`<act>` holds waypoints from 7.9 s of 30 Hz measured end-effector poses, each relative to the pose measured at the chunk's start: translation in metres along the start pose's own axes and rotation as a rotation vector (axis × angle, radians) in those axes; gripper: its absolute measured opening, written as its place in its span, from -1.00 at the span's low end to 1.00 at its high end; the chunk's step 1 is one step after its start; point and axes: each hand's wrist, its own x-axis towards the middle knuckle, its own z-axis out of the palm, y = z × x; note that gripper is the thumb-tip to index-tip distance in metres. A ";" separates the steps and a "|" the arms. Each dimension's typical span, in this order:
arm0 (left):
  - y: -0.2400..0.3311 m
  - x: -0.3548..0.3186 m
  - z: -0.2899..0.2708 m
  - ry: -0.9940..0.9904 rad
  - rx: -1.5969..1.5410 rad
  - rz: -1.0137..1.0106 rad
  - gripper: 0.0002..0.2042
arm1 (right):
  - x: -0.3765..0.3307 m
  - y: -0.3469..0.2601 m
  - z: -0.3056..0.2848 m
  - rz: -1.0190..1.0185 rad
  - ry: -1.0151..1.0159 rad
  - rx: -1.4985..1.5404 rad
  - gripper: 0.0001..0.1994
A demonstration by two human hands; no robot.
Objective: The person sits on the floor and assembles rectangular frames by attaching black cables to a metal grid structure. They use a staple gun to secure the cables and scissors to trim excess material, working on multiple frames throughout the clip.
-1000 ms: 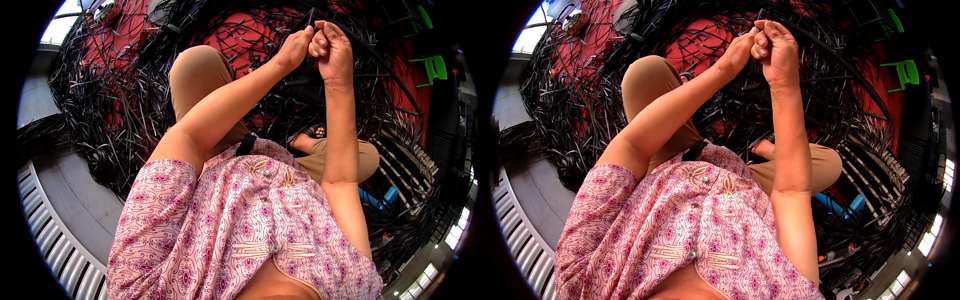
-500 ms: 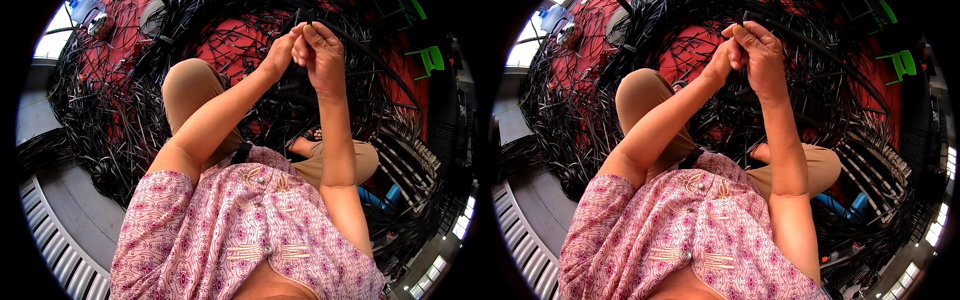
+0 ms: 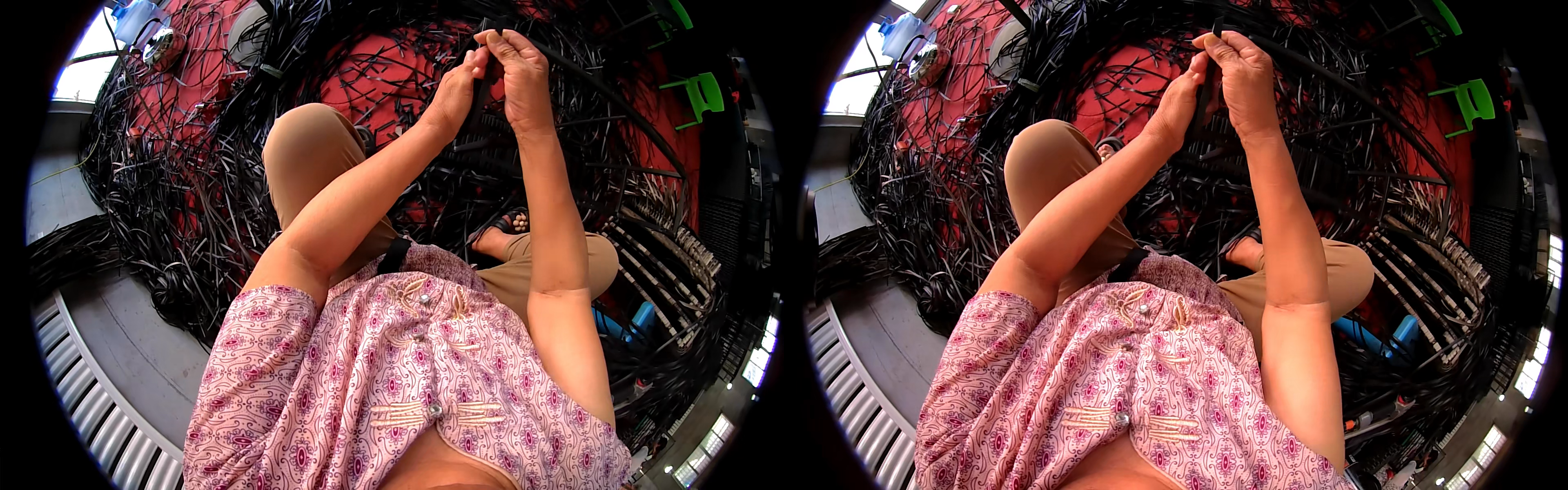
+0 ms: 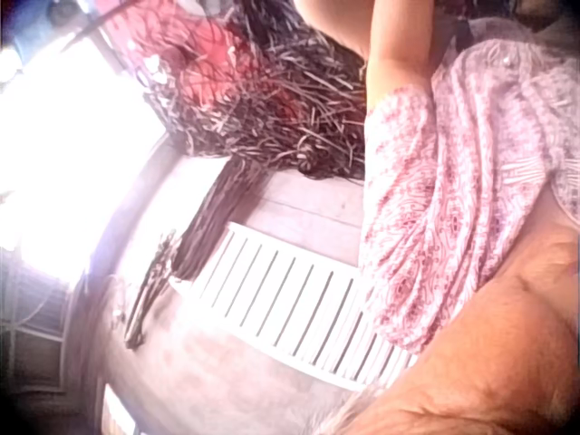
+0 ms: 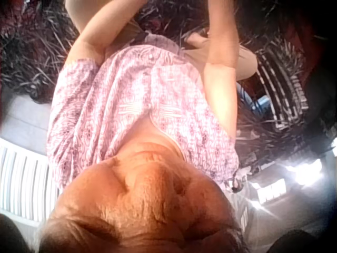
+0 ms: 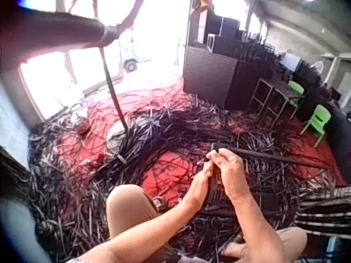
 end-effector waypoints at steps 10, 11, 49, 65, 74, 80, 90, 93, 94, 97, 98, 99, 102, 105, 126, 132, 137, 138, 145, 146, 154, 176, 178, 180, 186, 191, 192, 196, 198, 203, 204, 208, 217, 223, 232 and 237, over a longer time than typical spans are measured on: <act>0.011 -0.013 -0.003 0.021 -0.143 -0.191 -0.29 | 0.015 0.039 -0.019 -0.399 0.108 -0.753 -0.80; 0.012 -0.014 -0.003 0.029 -0.133 -0.190 -0.30 | 0.015 0.041 -0.019 -0.390 0.119 -0.738 -0.78; 0.059 -0.006 -0.018 -0.379 0.593 -0.157 -0.83 | -0.443 -0.158 -0.256 -0.001 1.537 -1.337 -0.49; 0.063 0.004 -0.039 -0.352 0.457 -0.223 -0.81 | -0.690 -0.190 -0.441 0.983 1.560 -1.201 -0.24; 0.051 0.008 -0.038 -0.338 0.375 -0.241 -0.67 | -0.645 -0.230 -0.328 0.713 1.918 -1.571 -0.20; 0.050 0.013 -0.045 -0.306 0.365 -0.263 -0.73 | -0.544 -0.283 -0.223 -0.055 1.590 -1.209 -0.59; 0.048 0.021 -0.038 -0.307 0.294 -0.350 -0.72 | -0.278 -0.203 -0.070 0.263 0.637 -0.015 -0.35; 0.047 0.025 -0.045 -0.319 0.269 -0.368 -0.71 | -0.217 -0.177 -0.027 0.416 0.517 -0.129 -0.36; 0.049 0.022 -0.043 -0.327 0.271 -0.374 -0.70 | -0.204 -0.171 -0.016 0.434 0.440 -0.150 -0.39; 0.052 0.020 -0.044 -0.326 0.269 -0.384 -0.69 | -0.171 -0.163 0.007 0.482 0.346 -0.206 -0.42; 0.050 0.020 -0.045 -0.315 0.264 -0.382 -0.68 | -0.163 -0.162 0.011 0.496 0.310 -0.205 -0.42; 0.050 0.019 -0.044 -0.306 0.260 -0.381 -0.68 | -0.155 -0.160 0.014 0.509 0.275 -0.202 -0.43; 0.052 0.018 -0.043 -0.329 0.245 -0.389 -0.66 | -0.137 -0.155 0.020 0.565 0.226 -0.213 -0.43; 0.054 0.014 -0.038 -0.274 0.258 -0.396 -0.45 | -0.125 -0.151 0.021 0.605 0.181 -0.237 -0.43; 0.056 0.012 -0.037 -0.279 0.261 -0.388 -0.55 | -0.105 -0.140 0.029 0.682 0.164 -0.306 -0.43; 0.059 0.011 -0.037 -0.282 0.287 -0.391 -0.55 | -0.104 -0.139 0.029 0.688 0.158 -0.305 -0.46; 0.060 0.011 -0.037 -0.285 0.304 -0.399 -0.54 | -0.103 -0.141 0.030 0.709 0.113 -0.321 -0.58; 0.061 0.011 -0.037 -0.289 0.304 -0.402 -0.54 | -0.103 -0.141 0.031 0.711 0.103 -0.338 -0.60; 0.056 0.007 -0.035 -0.265 0.288 -0.376 -0.51 | -0.106 -0.143 0.028 0.742 0.084 -0.379 -0.64; 0.055 0.007 -0.035 -0.270 0.292 -0.371 -0.49 | -0.108 -0.144 0.028 0.735 0.097 -0.369 -0.62; 0.055 0.006 -0.043 -0.324 0.321 -0.358 -0.59 | -0.174 -0.179 0.009 0.467 0.384 -0.173 -0.56; 0.050 0.011 -0.045 -0.460 0.321 -0.193 -0.74 | -0.524 -0.245 -0.249 -0.124 1.579 -0.781 -0.05; 0.048 0.007 -0.032 -0.438 0.383 -0.191 -0.66 | -0.570 -0.230 -0.330 -0.086 1.680 -1.167 -0.02; 0.049 0.004 -0.038 -0.346 0.441 -0.165 -0.57 | -0.560 -0.240 -0.342 0.188 1.768 -1.133 -0.05; 0.048 -0.014 -0.025 -0.144 0.579 -0.065 -0.45 | -0.585 -0.200 -0.411 0.493 1.886 -1.020 -0.05; 0.046 -0.021 -0.023 -0.104 0.592 0.024 -0.41 | -0.592 -0.180 -0.412 0.484 1.844 -1.048 -0.02; 0.047 -0.019 -0.028 -0.097 0.613 0.035 -0.41 | -0.589 -0.179 -0.406 0.482 1.823 -1.026 -0.02; 0.042 -0.019 -0.019 -0.092 0.619 0.055 -0.39 | -0.621 -0.171 -0.407 0.392 1.825 -1.190 -0.06; 0.044 -0.011 -0.022 -0.093 0.673 0.116 -0.42 | -0.611 -0.179 -0.387 0.499 1.812 -1.388 -0.09; 0.043 -0.016 -0.016 -0.143 0.670 0.074 -0.61 | -0.586 -0.182 -0.359 0.639 1.692 -1.571 -0.28; 0.044 -0.013 -0.019 -0.152 0.668 0.082 -0.64 | -0.580 -0.181 -0.358 0.657 1.666 -1.623 -0.30; 0.042 -0.007 -0.028 -0.124 0.680 0.131 -0.82 | -0.527 -0.193 -0.322 0.064 1.614 -2.107 -0.51; 0.048 -0.025 -0.005 -0.028 1.181 0.467 -0.82 | -0.338 0.080 -0.337 0.043 1.275 -0.099 -0.78; 0.040 -0.048 0.006 0.048 0.875 0.303 -0.82 | -0.414 0.273 -0.357 1.124 1.261 -0.737 -0.72; 0.022 -0.040 0.019 0.115 0.757 0.283 -0.89 | -0.447 0.355 -0.370 1.150 1.121 -0.984 -0.78; 0.023 -0.047 0.013 0.174 0.774 0.288 -0.91 | -0.421 0.310 -0.368 1.195 0.968 -0.861 -0.71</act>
